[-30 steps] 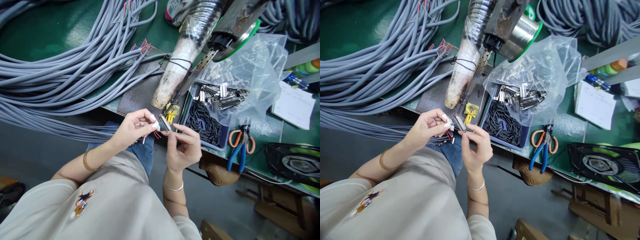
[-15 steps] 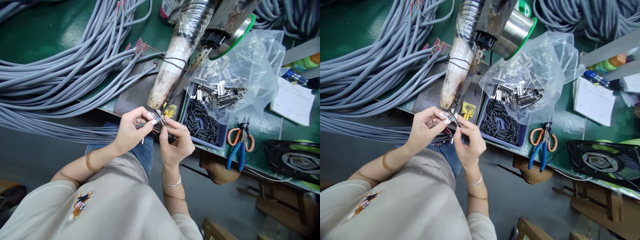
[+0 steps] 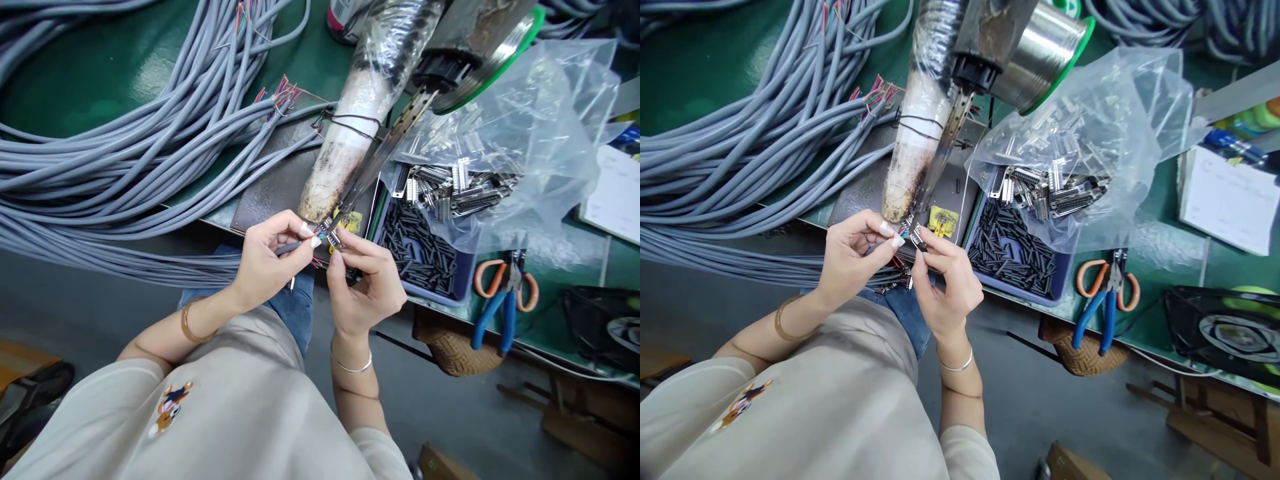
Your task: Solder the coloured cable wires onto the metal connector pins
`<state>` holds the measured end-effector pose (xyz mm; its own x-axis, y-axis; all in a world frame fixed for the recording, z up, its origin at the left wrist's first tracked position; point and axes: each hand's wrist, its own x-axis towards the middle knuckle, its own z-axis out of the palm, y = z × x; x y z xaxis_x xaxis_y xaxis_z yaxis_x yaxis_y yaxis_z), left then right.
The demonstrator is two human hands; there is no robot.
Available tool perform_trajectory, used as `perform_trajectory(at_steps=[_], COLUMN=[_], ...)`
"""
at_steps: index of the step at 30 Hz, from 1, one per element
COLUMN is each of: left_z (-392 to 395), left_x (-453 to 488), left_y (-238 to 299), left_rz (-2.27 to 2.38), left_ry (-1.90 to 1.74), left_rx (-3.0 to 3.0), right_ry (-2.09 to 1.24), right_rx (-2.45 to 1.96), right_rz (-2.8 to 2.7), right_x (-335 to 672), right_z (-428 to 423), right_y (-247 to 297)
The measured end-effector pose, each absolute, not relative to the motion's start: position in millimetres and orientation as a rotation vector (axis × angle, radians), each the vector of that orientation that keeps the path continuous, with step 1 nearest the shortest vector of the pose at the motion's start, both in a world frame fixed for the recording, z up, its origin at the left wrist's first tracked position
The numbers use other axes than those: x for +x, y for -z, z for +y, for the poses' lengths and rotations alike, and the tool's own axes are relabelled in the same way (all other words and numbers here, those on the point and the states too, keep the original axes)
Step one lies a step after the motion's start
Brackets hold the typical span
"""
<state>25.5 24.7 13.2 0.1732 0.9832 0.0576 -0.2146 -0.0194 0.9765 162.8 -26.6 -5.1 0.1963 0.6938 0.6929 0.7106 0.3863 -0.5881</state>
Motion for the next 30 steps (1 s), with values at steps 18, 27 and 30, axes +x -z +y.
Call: perform_trajectory(at_steps=[18, 27, 30], left_z=[24.5, 22.0, 22.7], left_x=[23.1, 27.4, 24.8], left_y=[-13.9, -15.7, -14.4], left_rz=[0.903, 0.992, 0.994], left_ry=[-1.129, -1.215, -1.191], left_rx=[1.058, 1.164, 1.184], right_ry=[0.025, 0.139, 0.165], right_rx=[-1.340, -1.343, -1.344], right_rz=[-1.537, -1.563, -1.589], right_x=[164.7, 162.0, 161.5], right_z=[-28.6, -23.5, -24.8], right_y=[6.7, 0.8, -0.1])
